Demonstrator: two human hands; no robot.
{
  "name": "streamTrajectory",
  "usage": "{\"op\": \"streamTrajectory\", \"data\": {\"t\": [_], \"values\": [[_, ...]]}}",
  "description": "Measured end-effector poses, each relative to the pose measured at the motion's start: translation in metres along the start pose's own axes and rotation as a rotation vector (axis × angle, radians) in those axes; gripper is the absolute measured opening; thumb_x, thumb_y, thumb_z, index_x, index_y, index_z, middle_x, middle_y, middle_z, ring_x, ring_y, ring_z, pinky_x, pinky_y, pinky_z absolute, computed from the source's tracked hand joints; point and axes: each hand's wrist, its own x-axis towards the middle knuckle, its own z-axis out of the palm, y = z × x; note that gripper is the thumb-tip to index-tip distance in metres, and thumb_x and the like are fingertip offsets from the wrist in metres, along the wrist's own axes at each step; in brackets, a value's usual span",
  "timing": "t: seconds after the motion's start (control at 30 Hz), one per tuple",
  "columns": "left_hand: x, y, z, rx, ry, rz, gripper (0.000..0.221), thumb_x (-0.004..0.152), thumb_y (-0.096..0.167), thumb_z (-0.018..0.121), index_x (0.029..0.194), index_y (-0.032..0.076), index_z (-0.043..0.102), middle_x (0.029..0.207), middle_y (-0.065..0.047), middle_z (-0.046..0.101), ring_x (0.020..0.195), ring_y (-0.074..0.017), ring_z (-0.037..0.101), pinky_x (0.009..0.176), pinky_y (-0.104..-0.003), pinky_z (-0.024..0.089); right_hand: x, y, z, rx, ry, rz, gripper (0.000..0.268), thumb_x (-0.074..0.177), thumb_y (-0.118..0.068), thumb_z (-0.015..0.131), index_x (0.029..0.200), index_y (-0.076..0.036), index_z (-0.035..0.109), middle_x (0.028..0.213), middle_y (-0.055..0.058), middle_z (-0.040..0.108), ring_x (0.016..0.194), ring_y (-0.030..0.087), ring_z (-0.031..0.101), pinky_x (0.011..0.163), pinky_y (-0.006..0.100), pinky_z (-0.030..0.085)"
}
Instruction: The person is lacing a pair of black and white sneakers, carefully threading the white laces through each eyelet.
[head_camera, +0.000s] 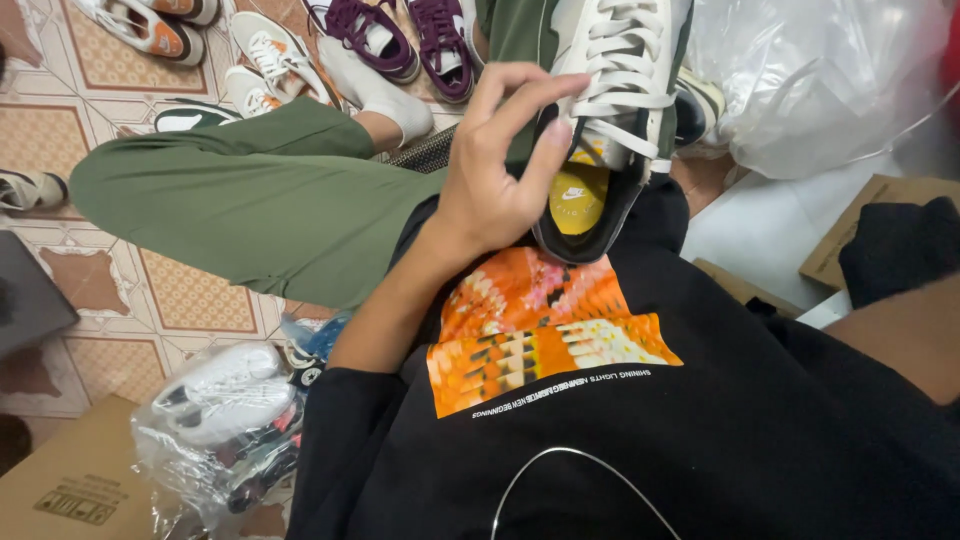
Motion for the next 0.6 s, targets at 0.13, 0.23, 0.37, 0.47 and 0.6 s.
{"op": "streamTrajectory", "data": {"t": [0.13,0.23,0.37,0.47,0.6], "values": [[0.020,0.009,-0.006,0.054,-0.030,0.073,0.017,0.100,-0.001,0.064,0.116,0.001,0.069,0.112,-0.009,0.059,0.091,-0.0212,0.061,0.084,-0.031,0.053,0.098,-0.355,0.088,-0.160,-0.068,-0.207,0.065,0.101,-0.002,0.064,0.162,0.005,0.044,0.130,0.029,0.056,0.096,0.034,0.051,0.081,0.042,0.041],[0.033,0.013,-0.015,0.091,-0.114,0.091,0.013,0.099,-0.003,0.063,0.110,-0.001,0.068,0.104,-0.009,0.060,0.082,-0.0189,0.061,0.076,-0.029,0.052,0.119,-0.497,0.109,-0.317,-0.140,-0.443,0.093,0.071,-0.025,0.093,0.150,0.012,0.059,0.136,0.029,0.063,0.120,0.043,0.061,0.104,0.050,0.049],[0.045,0.008,-0.026,0.116,-0.238,0.115,0.007,0.095,-0.005,0.068,0.100,-0.002,0.064,0.098,-0.009,0.057,0.078,-0.0195,0.061,0.070,-0.030,0.054,0.125,-0.503,0.131,-0.294,-0.068,-0.543,0.116,0.067,-0.043,0.101,0.156,0.010,0.048,0.131,0.024,0.057,0.115,0.039,0.052,0.100,0.048,0.047],[0.050,0.005,-0.028,0.213,-0.296,0.122,0.007,0.092,-0.002,0.070,0.094,0.000,0.064,0.090,-0.010,0.058,0.075,-0.0230,0.061,0.069,-0.035,0.051,0.121,-0.502,0.143,-0.285,-0.012,-0.509,0.107,0.070,-0.033,0.101,0.156,0.006,0.050,0.127,0.024,0.053,0.117,0.039,0.050,0.103,0.047,0.045],[0.054,0.004,-0.025,0.246,-0.366,0.142,0.008,0.093,-0.002,0.067,0.096,0.000,0.061,0.091,-0.011,0.056,0.076,-0.0257,0.059,0.069,-0.037,0.049,0.120,-0.505,0.149,-0.282,0.014,-0.480,0.105,0.069,-0.032,0.101,0.155,0.003,0.051,0.127,0.024,0.049,0.115,0.039,0.048,0.099,0.045,0.045]]}}
